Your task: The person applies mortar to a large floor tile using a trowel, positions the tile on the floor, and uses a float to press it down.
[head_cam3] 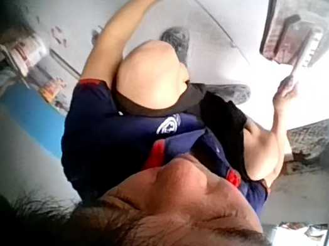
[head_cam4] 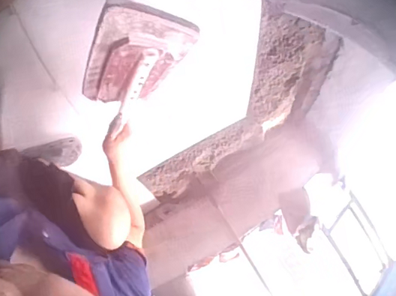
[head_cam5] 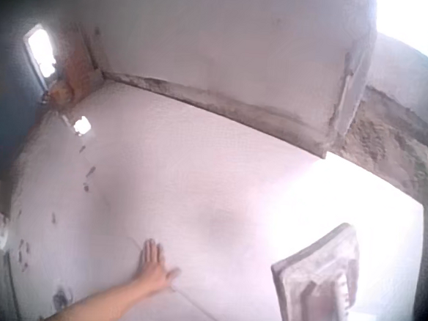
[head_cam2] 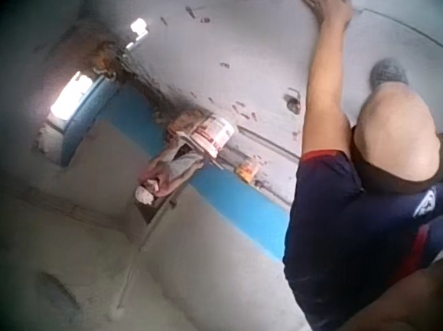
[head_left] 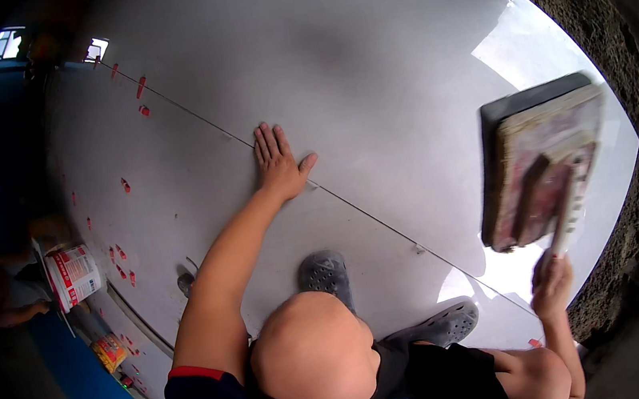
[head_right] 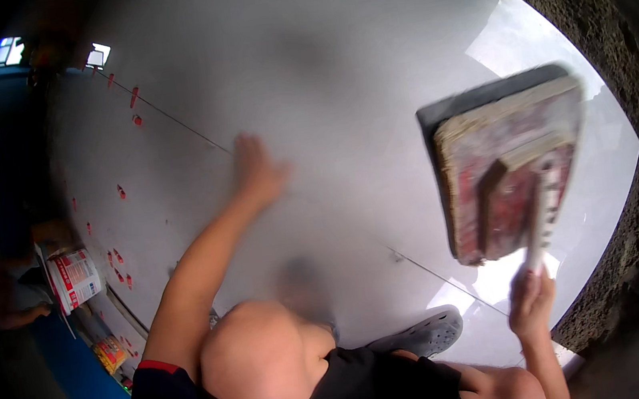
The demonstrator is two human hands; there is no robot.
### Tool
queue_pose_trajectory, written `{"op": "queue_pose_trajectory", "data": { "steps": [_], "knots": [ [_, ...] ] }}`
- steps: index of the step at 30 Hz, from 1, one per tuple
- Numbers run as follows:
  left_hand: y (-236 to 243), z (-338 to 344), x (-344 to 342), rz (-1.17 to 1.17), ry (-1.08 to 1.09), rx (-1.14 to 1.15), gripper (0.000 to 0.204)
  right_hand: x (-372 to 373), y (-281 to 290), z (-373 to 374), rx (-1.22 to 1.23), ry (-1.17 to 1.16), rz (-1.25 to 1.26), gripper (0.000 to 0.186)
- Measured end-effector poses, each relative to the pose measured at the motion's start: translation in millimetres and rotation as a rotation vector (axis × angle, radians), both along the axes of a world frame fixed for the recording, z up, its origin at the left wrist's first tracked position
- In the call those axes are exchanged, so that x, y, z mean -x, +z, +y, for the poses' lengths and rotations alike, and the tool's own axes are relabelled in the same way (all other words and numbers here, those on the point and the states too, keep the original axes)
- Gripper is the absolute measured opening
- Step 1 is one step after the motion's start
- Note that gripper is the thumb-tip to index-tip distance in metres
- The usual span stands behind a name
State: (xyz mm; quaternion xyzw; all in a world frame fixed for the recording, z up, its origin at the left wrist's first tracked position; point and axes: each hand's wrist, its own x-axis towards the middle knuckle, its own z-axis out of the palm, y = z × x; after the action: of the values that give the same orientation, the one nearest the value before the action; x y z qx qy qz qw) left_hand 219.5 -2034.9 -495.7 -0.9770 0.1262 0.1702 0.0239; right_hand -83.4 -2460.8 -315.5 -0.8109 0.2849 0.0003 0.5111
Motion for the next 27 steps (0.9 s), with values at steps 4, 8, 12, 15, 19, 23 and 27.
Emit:
{"op": "queue_pose_trajectory", "data": {
  "steps": [4,8,12,15,19,23,27],
  "knots": [
    [-13.6,-19.0,-6.0,-0.169,-0.122,0.171,0.094,-50.5,-83.5,9.7,0.294,0.224,0.418,0.056],
    [-8.0,9.1,-4.8,-0.154,-0.095,0.165,0.091,-156.4,7.9,29.4,-0.217,0.238,0.608,0.054],
    [-11.2,34.2,6.2,-0.207,-0.117,0.204,0.088,-156.8,64.3,22.9,-0.214,0.271,0.293,0.055],
    [-7.3,24.3,-1.8,-0.222,-0.146,0.272,0.086,-121.0,32.1,17.0,-0.058,0.323,-0.014,0.059],
    [-6.0,12.9,1.0,-0.145,-0.106,0.272,0.09,-132.7,-87.2,50.2,0.244,0.474,0.475,0.06],
    [-17.4,27.7,13.0,-0.172,-0.09,0.307,0.096,-175.4,-99.6,85.9,0.094,0.526,0.584,0.072],
    [-7.8,21.9,8.1,-0.233,0.013,0.445,0.103,-215.4,-68.4,103.9,-0.139,0.421,0.566,0.058]
  ]
}}
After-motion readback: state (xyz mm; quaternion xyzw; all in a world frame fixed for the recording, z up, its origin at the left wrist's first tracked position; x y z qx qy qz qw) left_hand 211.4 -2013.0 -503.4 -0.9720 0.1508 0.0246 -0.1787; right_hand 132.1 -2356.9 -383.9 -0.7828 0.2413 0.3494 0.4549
